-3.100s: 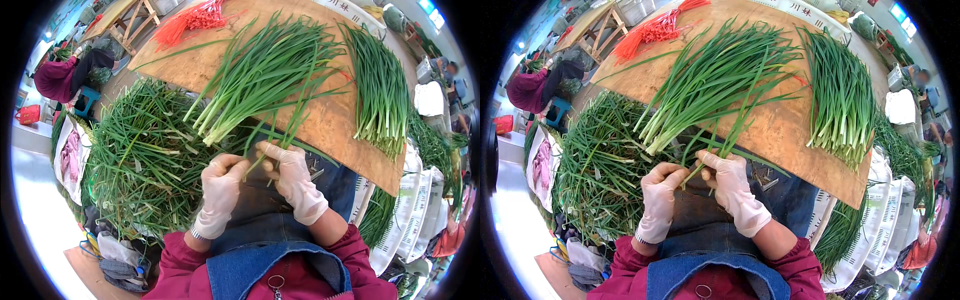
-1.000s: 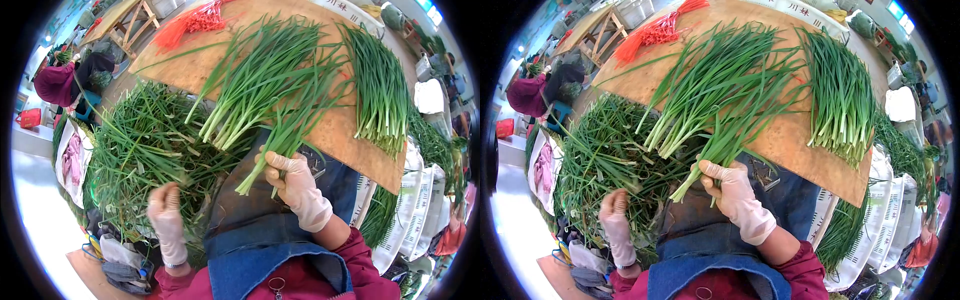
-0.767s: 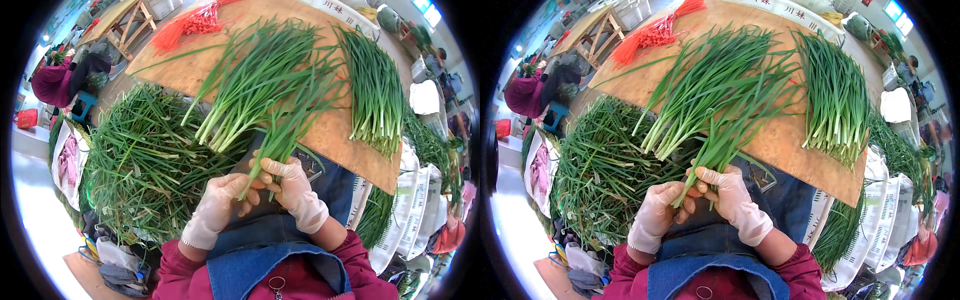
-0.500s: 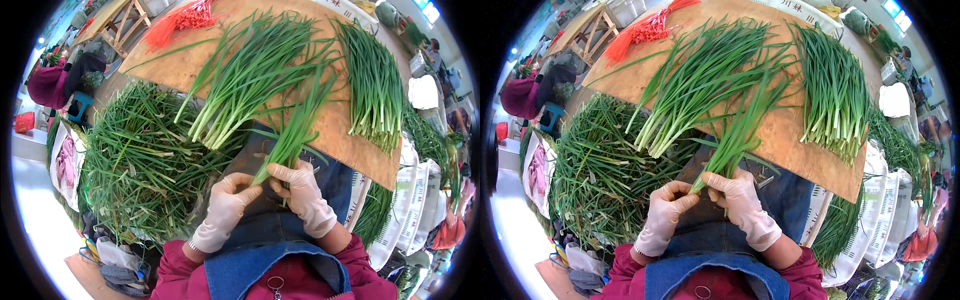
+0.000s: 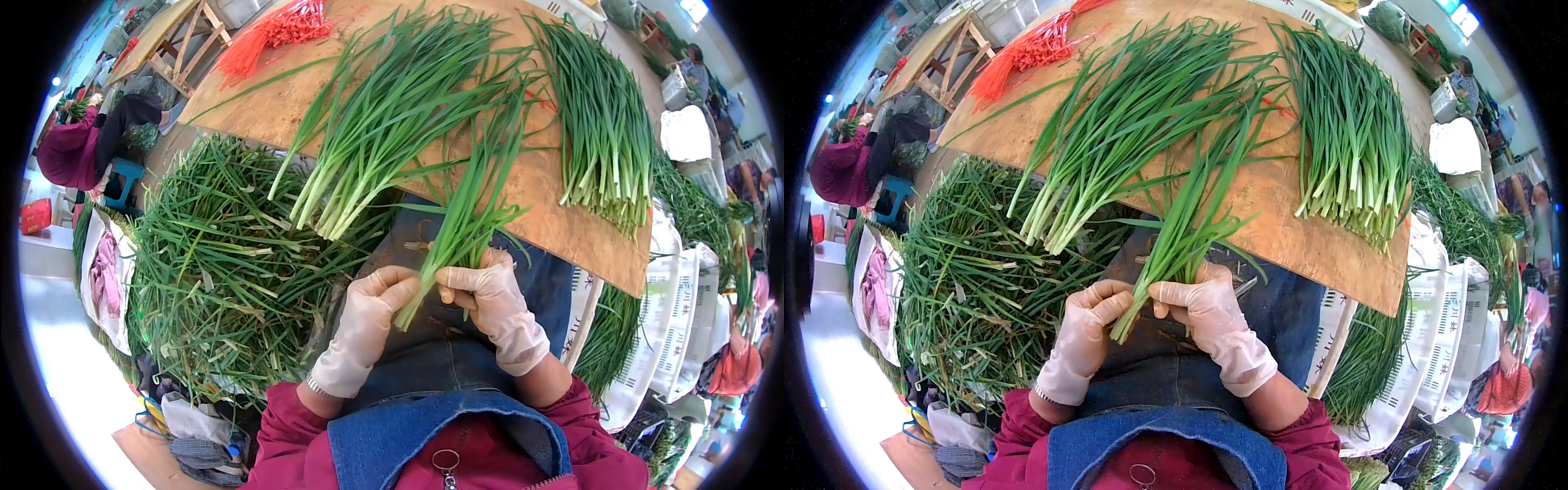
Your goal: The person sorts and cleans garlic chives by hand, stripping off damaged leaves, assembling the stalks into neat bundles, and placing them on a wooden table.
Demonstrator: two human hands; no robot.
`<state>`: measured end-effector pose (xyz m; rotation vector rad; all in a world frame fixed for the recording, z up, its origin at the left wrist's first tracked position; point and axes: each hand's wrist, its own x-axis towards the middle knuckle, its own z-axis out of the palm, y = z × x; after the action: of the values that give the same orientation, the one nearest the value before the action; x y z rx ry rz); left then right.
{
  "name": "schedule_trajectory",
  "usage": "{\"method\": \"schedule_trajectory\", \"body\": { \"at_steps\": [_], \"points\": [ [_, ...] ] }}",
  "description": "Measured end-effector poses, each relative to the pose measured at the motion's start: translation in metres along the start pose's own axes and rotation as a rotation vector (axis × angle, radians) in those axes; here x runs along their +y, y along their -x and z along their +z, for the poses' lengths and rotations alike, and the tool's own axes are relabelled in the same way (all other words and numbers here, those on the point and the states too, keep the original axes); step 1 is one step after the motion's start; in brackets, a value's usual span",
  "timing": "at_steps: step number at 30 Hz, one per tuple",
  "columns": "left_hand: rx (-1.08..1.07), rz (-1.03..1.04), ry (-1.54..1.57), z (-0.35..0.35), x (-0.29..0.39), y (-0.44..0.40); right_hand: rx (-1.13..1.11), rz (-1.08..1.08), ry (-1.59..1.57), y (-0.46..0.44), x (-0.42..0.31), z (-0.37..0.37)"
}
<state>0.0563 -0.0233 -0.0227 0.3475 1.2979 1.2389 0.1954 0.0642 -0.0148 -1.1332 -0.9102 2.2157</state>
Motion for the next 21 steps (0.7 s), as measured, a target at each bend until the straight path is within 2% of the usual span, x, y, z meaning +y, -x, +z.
{"method": "schedule_trajectory", "body": {
  "at_steps": [4, 8, 10, 12, 15, 16, 18, 21],
  "points": [
    [0.103, 0.06, -0.065, 0.011, 0.007, -0.001, 0.052, -0.015, 0.099, 0.005, -0.002, 0.003],
    [0.199, 0.167, -0.063, 0.009, 0.001, -0.004, 0.178, -0.03, -0.002, 0.001, 0.001, 0.001],
    [0.178, 0.243, 0.029, 0.006, 0.001, -0.001, 0.205, -0.027, 0.011, 0.0, 0.0, -0.007],
    [0.157, 0.169, -0.035, 0.001, 0.008, 0.004, 0.188, -0.031, 0.008, 0.001, 0.0, -0.007],
    [0.035, 0.257, -0.414, 0.007, 0.001, 0.004, 0.176, -0.03, 0.004, 0.003, -0.001, 0.001],
    [0.059, 0.345, -0.582, 0.01, -0.002, 0.002, 0.169, -0.042, -0.007, 0.005, -0.003, 0.005],
    [0.024, 0.313, -0.62, 0.009, -0.004, -0.003, 0.135, -0.06, -0.024, 0.007, -0.006, 0.007],
    [-0.027, 0.211, -0.461, 0.012, 0.001, -0.004, 0.043, -0.053, -0.09, 0.009, -0.008, 0.001]
  ]
}}
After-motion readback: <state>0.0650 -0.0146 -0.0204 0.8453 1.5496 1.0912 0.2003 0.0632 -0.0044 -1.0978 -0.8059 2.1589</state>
